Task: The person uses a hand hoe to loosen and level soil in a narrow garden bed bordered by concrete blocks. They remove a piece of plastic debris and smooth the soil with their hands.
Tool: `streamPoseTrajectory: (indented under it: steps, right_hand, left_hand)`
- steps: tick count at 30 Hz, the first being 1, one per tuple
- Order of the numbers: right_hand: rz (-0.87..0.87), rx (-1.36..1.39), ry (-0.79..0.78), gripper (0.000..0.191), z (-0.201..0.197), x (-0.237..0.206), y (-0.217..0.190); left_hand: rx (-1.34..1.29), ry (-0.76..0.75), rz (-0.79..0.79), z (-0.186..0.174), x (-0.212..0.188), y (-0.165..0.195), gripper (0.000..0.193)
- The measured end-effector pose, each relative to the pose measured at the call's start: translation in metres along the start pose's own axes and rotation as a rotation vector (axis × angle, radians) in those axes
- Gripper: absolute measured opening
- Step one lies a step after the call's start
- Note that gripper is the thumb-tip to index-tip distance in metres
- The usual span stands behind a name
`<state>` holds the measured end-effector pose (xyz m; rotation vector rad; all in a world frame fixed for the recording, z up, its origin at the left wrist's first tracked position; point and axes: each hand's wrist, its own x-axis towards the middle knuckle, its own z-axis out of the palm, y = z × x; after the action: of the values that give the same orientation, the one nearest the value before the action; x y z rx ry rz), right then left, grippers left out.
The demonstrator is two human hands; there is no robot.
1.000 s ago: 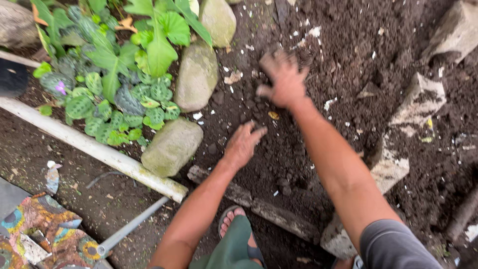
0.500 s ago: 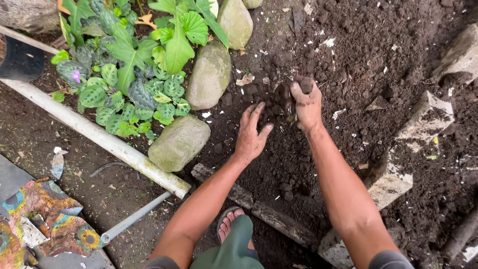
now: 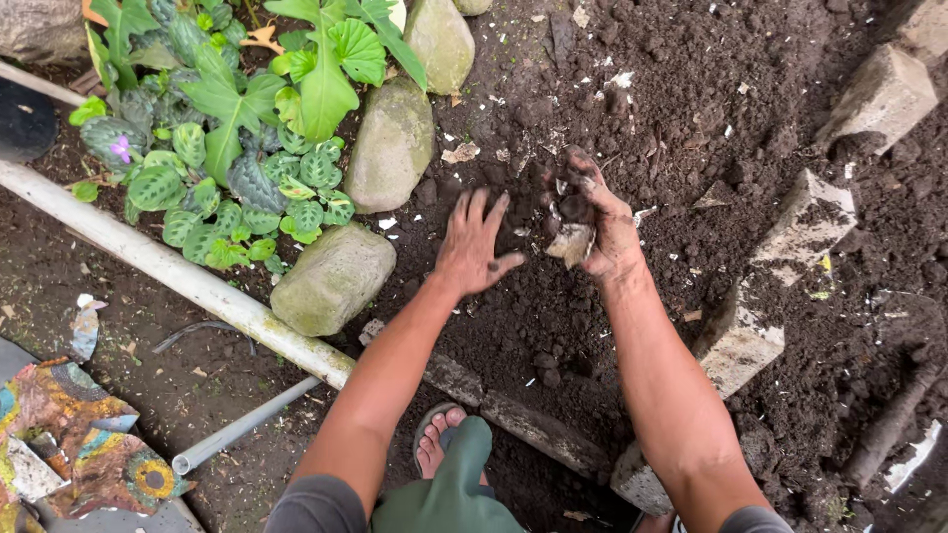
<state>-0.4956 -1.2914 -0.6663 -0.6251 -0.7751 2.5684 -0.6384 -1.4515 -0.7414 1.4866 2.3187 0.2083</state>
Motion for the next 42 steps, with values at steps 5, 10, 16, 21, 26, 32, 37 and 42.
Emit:
streamPoseTrajectory:
  steps: [5,10,16,21,26,32,37,42]
  right_hand:
    - [-0.077,-0.402,0.234,0.033,-0.021,-0.024,0.008]
    - [-0.134,-0.190,0.057,0.052,-0.032,-0.034,0.018]
    - [-0.021,-0.432,0.159,0.026,-0.028,-0.039,0.027]
    - [-0.039,-0.530,0.259,0.022,-0.023,-0.043,0.040]
    - [-0.097,-0.402,-0.006,0.024,-0.026,-0.047,0.032]
    - [-0.264,-1.637,0.286,0.088,-0.027,-0.053,0.002]
    - [0.078,-2.234,0.096,0.104,0.006,-0.046,0.052]
    - [-0.209,-2.007,-0.681,0.097,0.051,0.035,0.105]
  left_hand:
    - [-0.131,0.154,0.090,0.042,-0.028,0.003,0.050]
    - [-0.448,0.067,-0.174,0.024,-0.023,-0.004,0.029]
    - [-0.454,0.101,-0.311,0.000,-0.021,0.009,0.029]
    - [-0.552,0.483,-0.008,-0.001,-0.030,0.017,0.034]
    - [-0.249,-0.071,-0.344,-0.033,-0.028,0.013,0.040]
    - [-0.203,0.422,-0.380,-0.093,-0.096,-0.024,0.014]
    - [0.119,0.751,-0.496,-0.097,-0.137,-0.057,0.037]
    - [0.065,0.752,-0.611,-0.072,-0.135,-0.070,0.025]
